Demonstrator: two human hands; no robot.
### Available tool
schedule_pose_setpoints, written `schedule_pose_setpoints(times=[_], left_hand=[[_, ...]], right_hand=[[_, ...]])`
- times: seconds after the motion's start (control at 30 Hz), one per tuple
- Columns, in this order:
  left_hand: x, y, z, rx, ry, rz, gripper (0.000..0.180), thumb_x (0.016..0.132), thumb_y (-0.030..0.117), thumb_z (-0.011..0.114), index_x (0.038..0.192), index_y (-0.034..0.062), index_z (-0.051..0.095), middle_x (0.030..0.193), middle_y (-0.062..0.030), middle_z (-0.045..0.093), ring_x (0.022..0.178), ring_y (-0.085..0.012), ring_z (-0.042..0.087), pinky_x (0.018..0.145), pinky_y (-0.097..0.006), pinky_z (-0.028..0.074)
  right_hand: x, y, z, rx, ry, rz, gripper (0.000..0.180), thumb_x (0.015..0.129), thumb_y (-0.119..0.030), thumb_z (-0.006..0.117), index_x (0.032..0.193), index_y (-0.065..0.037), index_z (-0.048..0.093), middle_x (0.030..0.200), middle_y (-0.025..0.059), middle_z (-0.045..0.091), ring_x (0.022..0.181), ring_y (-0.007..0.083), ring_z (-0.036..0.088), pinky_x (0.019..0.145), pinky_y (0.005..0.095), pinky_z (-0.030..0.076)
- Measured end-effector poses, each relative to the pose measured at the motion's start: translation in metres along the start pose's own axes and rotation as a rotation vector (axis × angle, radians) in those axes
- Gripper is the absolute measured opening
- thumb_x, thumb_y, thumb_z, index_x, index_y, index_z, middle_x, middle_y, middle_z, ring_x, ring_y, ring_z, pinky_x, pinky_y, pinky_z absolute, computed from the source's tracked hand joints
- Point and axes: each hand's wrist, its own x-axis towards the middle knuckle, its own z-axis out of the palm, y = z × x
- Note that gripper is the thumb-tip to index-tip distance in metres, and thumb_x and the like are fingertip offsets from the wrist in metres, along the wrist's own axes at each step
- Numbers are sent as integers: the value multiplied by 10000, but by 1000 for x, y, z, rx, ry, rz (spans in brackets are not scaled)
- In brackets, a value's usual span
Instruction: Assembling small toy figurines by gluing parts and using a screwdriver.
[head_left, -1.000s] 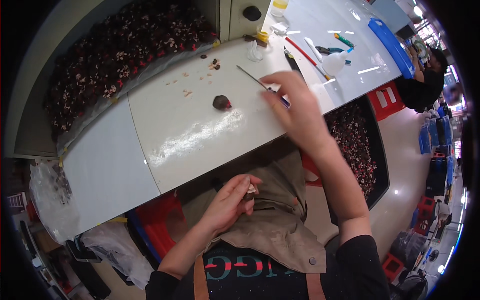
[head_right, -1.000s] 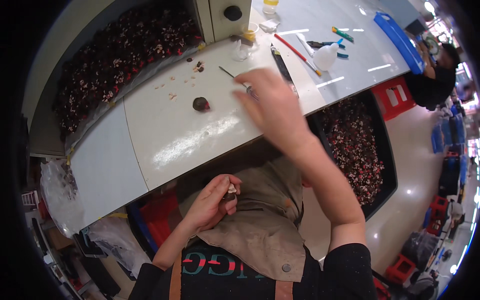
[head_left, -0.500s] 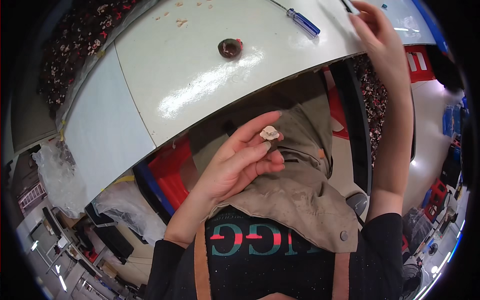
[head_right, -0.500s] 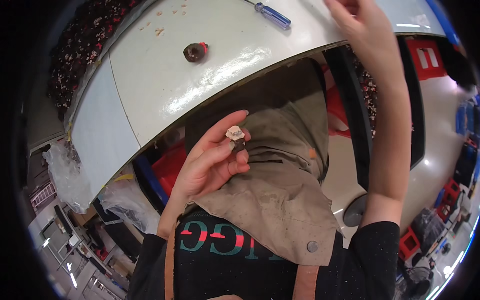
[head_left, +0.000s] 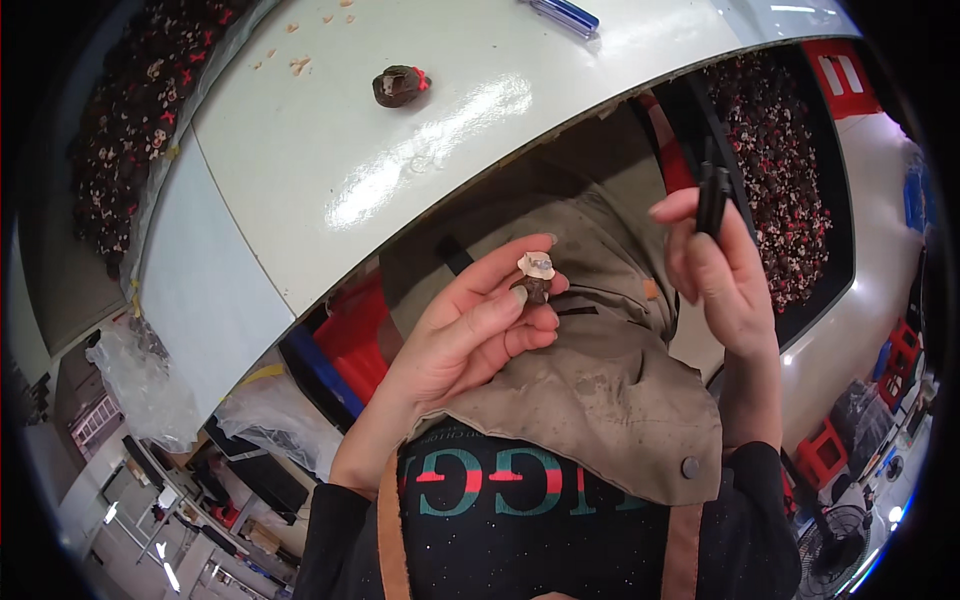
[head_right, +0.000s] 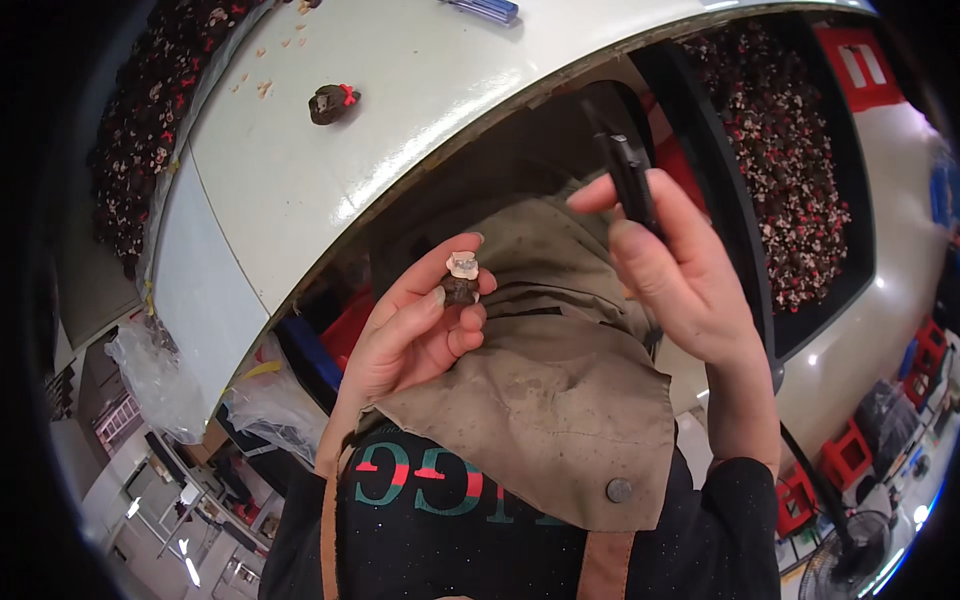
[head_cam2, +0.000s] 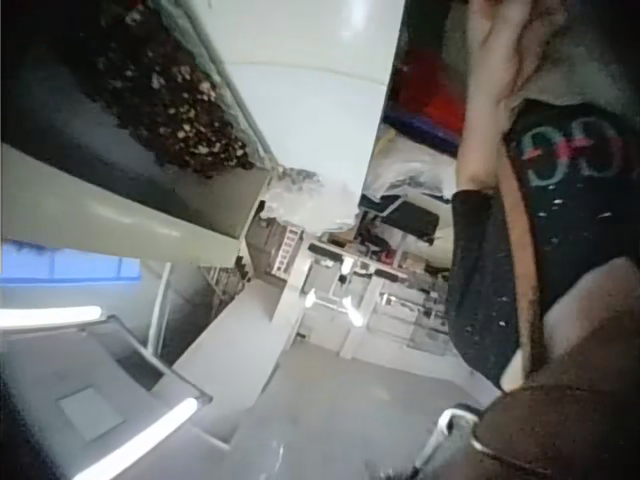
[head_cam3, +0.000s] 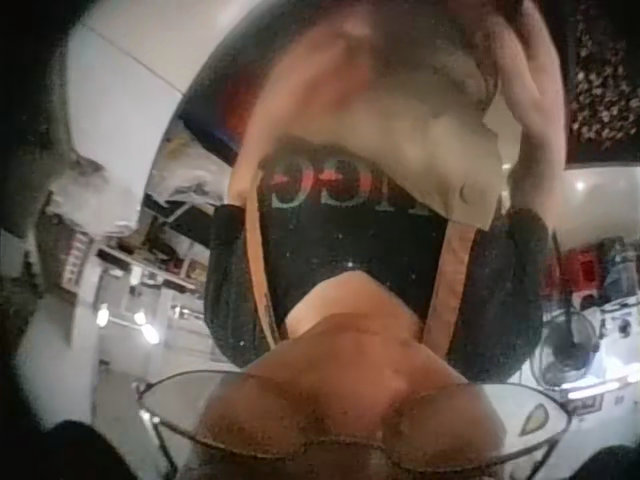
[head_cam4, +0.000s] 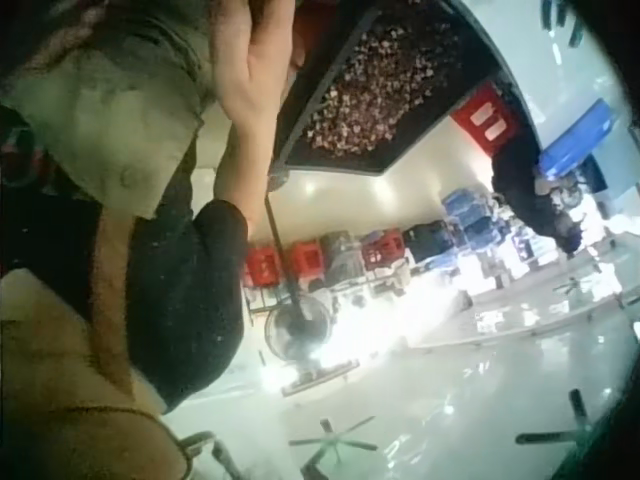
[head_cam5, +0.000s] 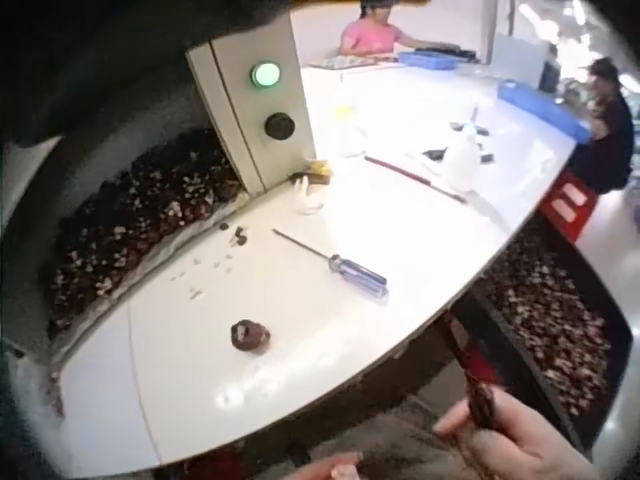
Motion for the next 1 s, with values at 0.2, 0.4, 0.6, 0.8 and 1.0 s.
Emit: schedule_pose_setpoints(times=[0.2,0.4,0.6,0.8,1.0], left_hand=[[3,-2,-6,-4,-121,20,448,983,179,439,1389,21,335,1183,-129,540,947,-135,598,859,-281,505],[1,-3,-5,40,-51,37,468,983,218,449,1383,3,337,1175,-130,544,946,-137,596,860,-281,504],[1,-3,-2,49,-43,33,471,987,213,441,1393,3,323,1182,-128,544,962,-138,593,879,-285,497],[2,-4,-6,68,-32,29,487,988,212,442,1409,10,299,1195,-116,543,985,-129,588,892,-282,492],[2,-4,4,60,64,56,517,954,196,506,1386,-26,329,1112,-108,575,895,-126,604,807,-252,523]], right_hand=[[2,8,13,-333,11,-94,290,946,-135,454,1199,6,478,986,72,583,784,127,523,737,247,432],[2,10,12,-472,-146,-42,284,916,-159,518,1146,6,538,1032,107,589,892,212,564,815,297,439],[1,10,21,-416,-180,-56,310,907,-143,531,1181,1,535,1083,134,605,978,253,595,853,317,453],[2,16,23,-340,-201,-32,345,889,-77,526,1229,-19,528,1165,150,604,1061,282,594,907,336,453],[4,15,24,-374,-232,-52,363,869,-35,524,1232,-36,543,1167,137,614,1068,285,598,905,347,460]])
